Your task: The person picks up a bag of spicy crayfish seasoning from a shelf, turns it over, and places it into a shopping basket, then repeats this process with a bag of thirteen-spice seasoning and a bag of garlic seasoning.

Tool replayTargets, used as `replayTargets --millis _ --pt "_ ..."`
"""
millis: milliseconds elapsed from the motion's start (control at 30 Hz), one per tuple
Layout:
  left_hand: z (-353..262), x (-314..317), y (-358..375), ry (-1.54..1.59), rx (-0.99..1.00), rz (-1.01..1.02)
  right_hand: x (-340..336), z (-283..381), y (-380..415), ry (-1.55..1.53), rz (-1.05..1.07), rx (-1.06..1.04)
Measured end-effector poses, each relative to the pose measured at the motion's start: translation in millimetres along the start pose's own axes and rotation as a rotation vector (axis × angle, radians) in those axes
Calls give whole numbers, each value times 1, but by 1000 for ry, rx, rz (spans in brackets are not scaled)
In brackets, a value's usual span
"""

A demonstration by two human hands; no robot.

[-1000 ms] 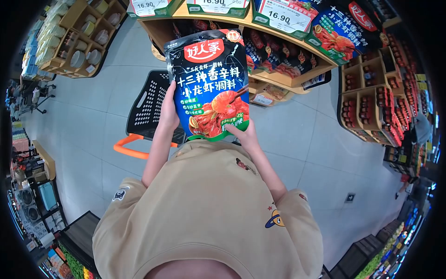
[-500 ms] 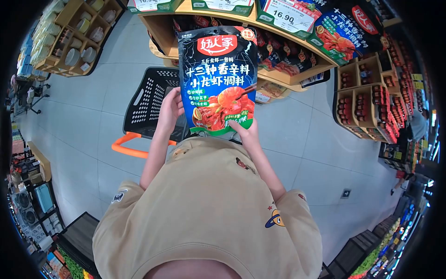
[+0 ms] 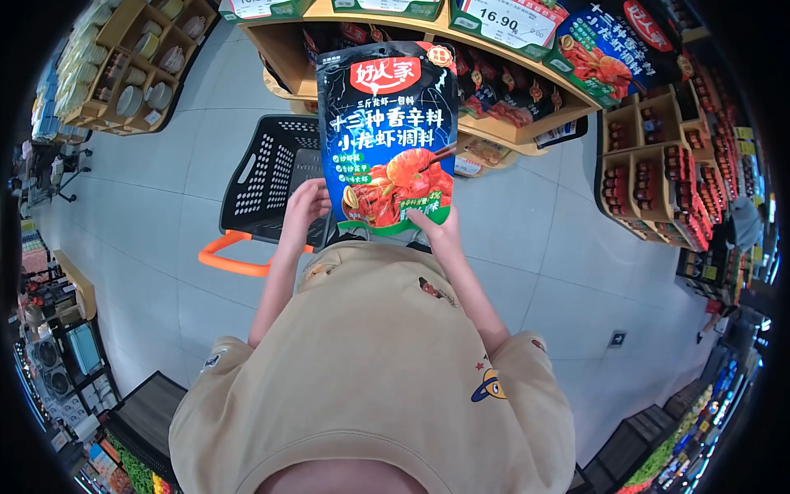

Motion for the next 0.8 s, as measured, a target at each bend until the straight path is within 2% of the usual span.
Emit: replayTargets --millis 67,133,267,367,400,433,500,567,633,700,767,800 --pt "6 -2 0 -30 -1 -9 0 1 0 -7 -2 7" --pt "26 -7 -5 -205 88 46 -1 1 0 -16 -5 13" --pt "71 -32 -10 -372 -30 33 -4 -1 -3 -10 17 9" --pt "85 -44 -12 -491 28 -6 -4 1 -4 -3 19 -8" --pt "78 -41 -12 -518 109 -24 -4 2 -4 -1 16 -16" --pt "76 -37 -12 -525 110 -19 -5 2 -4 -8 10 -17" --pt "54 -21 -10 -561 292 -7 -5 1 -5 25 16 -23" --pt "34 -2 -7 -585 249 26 -6 -1 -5 25 10 -24" --pt "12 16 -6 -273 349 80 -7 -1 -5 27 2 -26" --pt "-10 30 0 -207 371 84 -7 2 -3 35 -11 -38" --pt "-41 32 8 -56 503 -53 -7 3 -2 19 -32 -46" --pt "-46 32 8 -65 510 -48 -9 3 -1 4 -49 -53"
Point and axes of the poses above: each hand's wrist, its own y-axis away from the middle knuckle, its own x-axis out of the palm, z = x × y, the point moved 7 cm from there along -y, towards the middle knuckle, and after that the axes turned 14 degrees about -z, right-handed, at the moved point
